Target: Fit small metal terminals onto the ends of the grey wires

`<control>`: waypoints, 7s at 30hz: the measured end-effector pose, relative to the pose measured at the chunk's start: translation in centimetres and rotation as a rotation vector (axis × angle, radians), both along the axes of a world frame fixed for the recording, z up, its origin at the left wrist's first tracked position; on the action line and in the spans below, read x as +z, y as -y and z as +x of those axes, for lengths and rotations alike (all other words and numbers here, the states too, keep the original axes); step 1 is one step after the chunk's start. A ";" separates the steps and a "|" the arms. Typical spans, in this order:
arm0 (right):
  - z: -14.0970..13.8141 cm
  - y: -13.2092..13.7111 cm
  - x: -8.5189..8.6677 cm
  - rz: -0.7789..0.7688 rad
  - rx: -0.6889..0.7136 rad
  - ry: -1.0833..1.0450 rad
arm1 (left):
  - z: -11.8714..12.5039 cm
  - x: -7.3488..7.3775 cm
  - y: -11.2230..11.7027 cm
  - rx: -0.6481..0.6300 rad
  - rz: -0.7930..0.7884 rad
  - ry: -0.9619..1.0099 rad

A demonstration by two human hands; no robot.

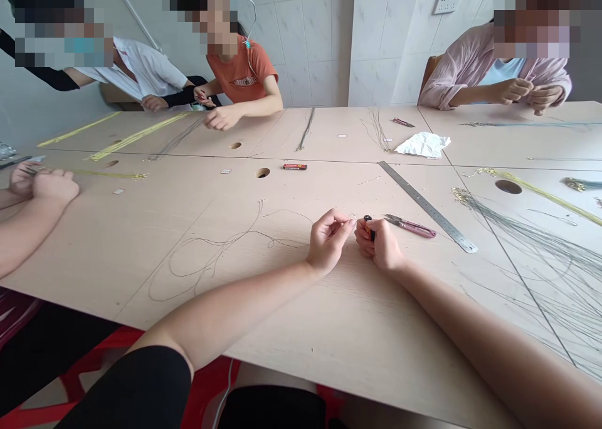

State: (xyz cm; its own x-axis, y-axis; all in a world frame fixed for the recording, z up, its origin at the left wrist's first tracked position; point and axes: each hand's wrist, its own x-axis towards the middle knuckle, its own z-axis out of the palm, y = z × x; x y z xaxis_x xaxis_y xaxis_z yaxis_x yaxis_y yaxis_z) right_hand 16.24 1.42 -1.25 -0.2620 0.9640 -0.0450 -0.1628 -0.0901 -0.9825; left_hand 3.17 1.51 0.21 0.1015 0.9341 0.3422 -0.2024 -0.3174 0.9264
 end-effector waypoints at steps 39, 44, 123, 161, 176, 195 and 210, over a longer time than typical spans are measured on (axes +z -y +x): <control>0.0 0.1 0.6 0.042 0.002 0.108 | 0.1 0.2 0.0 -0.028 0.004 -0.029; 0.1 0.0 0.3 0.036 0.014 0.091 | 0.0 0.2 0.0 -0.030 0.005 -0.037; 3.3 1.3 1.2 0.985 -0.291 0.775 | 0.1 1.0 0.3 -0.303 -0.541 0.261; 3.2 1.2 1.3 1.030 -0.279 0.757 | 0.1 1.1 0.4 -0.301 -0.530 0.231; 3.1 1.1 1.5 1.139 -0.299 0.727 | 0.1 0.8 0.3 -0.342 -0.503 0.267; 3.3 1.1 1.5 1.083 -0.284 0.700 | 0.0 0.9 0.3 -0.312 -0.480 0.271; 3.5 1.2 1.4 1.062 -0.199 0.685 | 0.0 0.7 0.3 -0.334 -0.474 0.244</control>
